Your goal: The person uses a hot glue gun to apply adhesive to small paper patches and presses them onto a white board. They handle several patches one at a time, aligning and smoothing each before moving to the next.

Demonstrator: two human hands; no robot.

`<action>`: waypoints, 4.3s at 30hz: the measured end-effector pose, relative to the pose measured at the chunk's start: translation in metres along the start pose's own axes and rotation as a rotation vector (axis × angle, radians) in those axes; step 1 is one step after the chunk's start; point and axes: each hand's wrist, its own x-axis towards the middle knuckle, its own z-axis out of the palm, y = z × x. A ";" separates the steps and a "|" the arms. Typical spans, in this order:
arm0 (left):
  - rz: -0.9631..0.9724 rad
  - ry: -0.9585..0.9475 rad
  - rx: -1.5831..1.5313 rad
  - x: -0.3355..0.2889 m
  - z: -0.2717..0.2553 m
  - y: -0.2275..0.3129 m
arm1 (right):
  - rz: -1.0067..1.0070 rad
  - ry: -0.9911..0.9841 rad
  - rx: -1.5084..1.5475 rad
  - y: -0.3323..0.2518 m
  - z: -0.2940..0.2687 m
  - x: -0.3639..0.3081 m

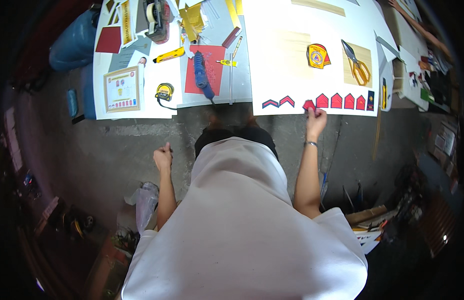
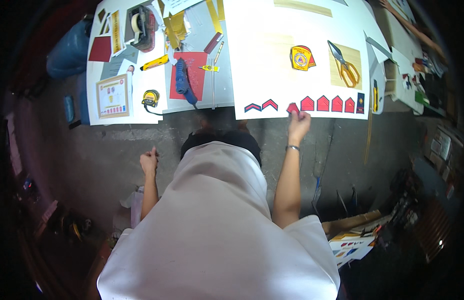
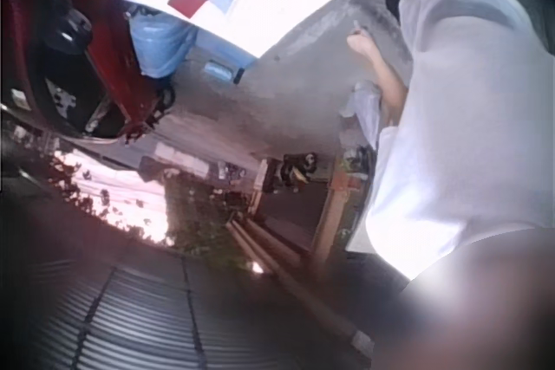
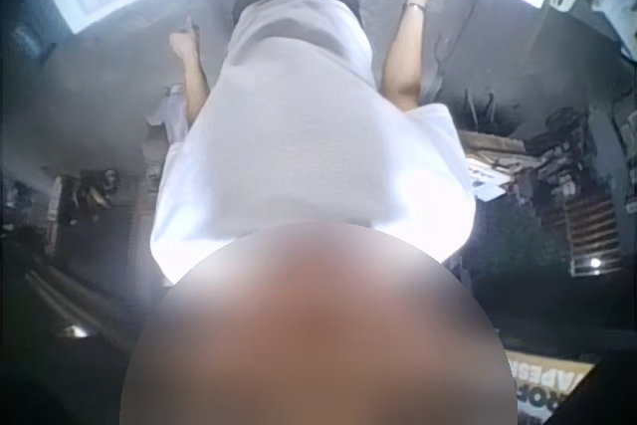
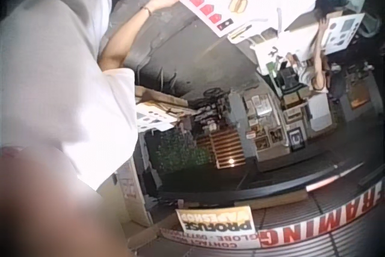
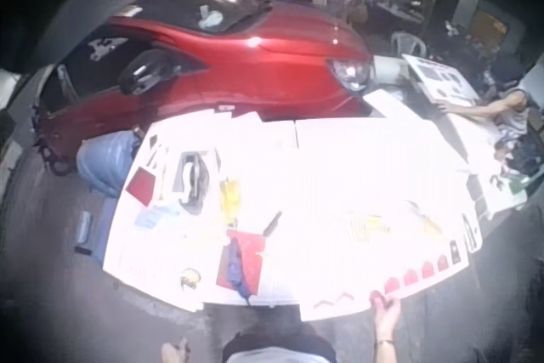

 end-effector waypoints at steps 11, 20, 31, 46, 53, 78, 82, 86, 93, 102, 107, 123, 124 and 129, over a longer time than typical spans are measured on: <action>1.260 0.199 0.100 -0.197 0.007 0.202 | 0.188 -1.038 0.511 -0.215 0.026 -0.097; 1.029 0.150 -0.171 -0.130 -0.021 0.144 | 0.016 -1.432 0.423 -0.244 0.101 -0.161; 0.992 -0.682 0.018 -0.012 -0.137 0.080 | -0.839 -1.538 0.187 -0.291 0.181 -0.283; 0.127 -0.721 -0.692 0.106 -0.117 0.011 | 0.144 -0.551 -0.268 -0.191 0.148 -0.230; 0.371 -0.744 -0.573 0.105 -0.106 0.056 | -0.129 -0.258 -0.359 -0.189 0.207 -0.186; 0.742 -0.837 -0.654 0.044 -0.088 0.212 | -0.217 -0.408 -0.077 -0.225 0.207 -0.220; 0.793 -0.858 -0.605 0.049 -0.112 0.199 | -0.279 -0.552 -0.118 -0.189 0.260 -0.191; 1.080 -0.620 -0.394 0.040 -0.139 0.196 | -0.138 -0.421 0.136 -0.180 0.282 -0.194; 1.051 -0.411 -0.189 0.040 -0.171 0.197 | 0.011 -0.568 0.508 -0.224 0.205 -0.237; 1.203 -0.349 -0.241 0.069 -0.165 0.211 | 0.097 -0.979 0.598 -0.284 0.138 -0.248; 1.222 -0.338 -0.244 0.068 -0.170 0.215 | 0.095 -0.985 0.638 -0.295 0.138 -0.254; 1.229 -0.321 -0.264 0.056 -0.177 0.228 | 0.092 -0.979 0.677 -0.297 0.138 -0.247; 1.230 -0.315 -0.257 0.055 -0.177 0.228 | 0.088 -0.978 0.666 -0.297 0.138 -0.247; 1.222 -0.313 -0.229 0.055 -0.177 0.229 | 0.069 -0.996 0.634 -0.298 0.136 -0.244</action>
